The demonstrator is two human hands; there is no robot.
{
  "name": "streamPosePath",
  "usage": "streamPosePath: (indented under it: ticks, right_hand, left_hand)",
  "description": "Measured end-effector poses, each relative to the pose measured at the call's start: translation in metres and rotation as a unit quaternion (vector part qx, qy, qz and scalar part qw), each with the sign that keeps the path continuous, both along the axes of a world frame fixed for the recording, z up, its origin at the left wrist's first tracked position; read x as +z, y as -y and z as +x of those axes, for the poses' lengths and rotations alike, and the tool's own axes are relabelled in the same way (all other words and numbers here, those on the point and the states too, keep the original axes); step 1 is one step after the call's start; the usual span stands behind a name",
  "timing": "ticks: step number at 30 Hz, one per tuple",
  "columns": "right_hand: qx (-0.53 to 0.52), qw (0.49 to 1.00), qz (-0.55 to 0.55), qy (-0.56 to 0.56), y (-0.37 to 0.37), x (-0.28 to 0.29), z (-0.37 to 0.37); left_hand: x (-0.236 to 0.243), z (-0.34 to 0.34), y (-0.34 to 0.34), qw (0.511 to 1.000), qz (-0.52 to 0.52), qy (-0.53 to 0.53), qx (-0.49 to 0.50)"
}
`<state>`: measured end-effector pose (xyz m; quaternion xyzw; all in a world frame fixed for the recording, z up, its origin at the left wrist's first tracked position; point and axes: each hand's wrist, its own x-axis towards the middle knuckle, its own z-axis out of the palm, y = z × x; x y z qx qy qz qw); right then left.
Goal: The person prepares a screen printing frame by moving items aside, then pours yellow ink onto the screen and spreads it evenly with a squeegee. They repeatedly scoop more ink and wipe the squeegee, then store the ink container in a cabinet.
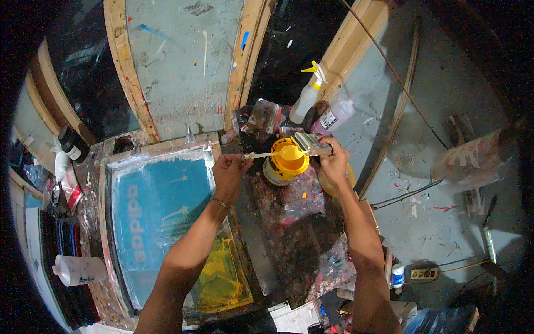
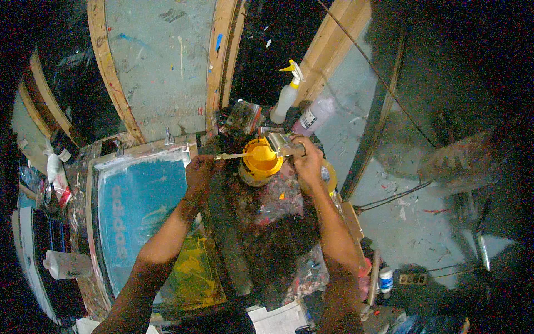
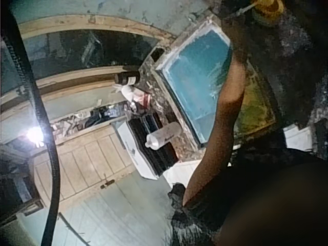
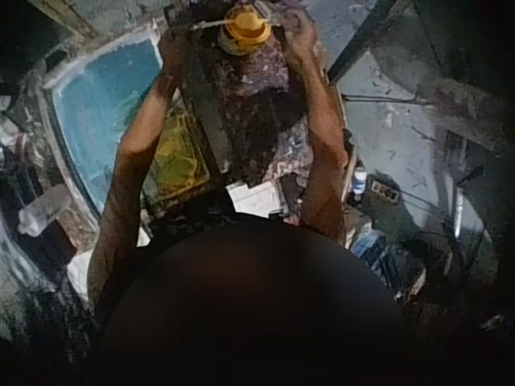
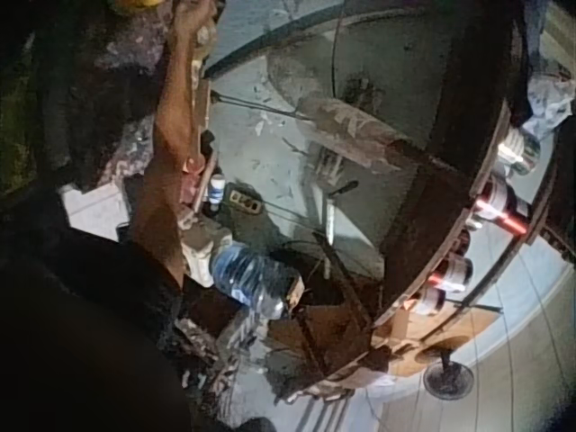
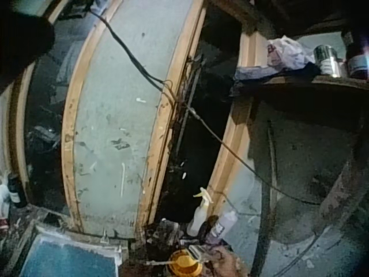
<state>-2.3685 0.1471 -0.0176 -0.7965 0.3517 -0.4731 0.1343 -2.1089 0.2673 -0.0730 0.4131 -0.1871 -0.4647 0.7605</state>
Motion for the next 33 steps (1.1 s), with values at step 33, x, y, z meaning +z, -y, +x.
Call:
streamPosePath:
  ticks: [33]
  right_hand:
    - [0.036,0.999,0.000,0.029,-0.015,-0.001,0.000]
  left_hand:
    - [-0.001,0.003,-0.004,1.000,0.009,0.022,-0.014]
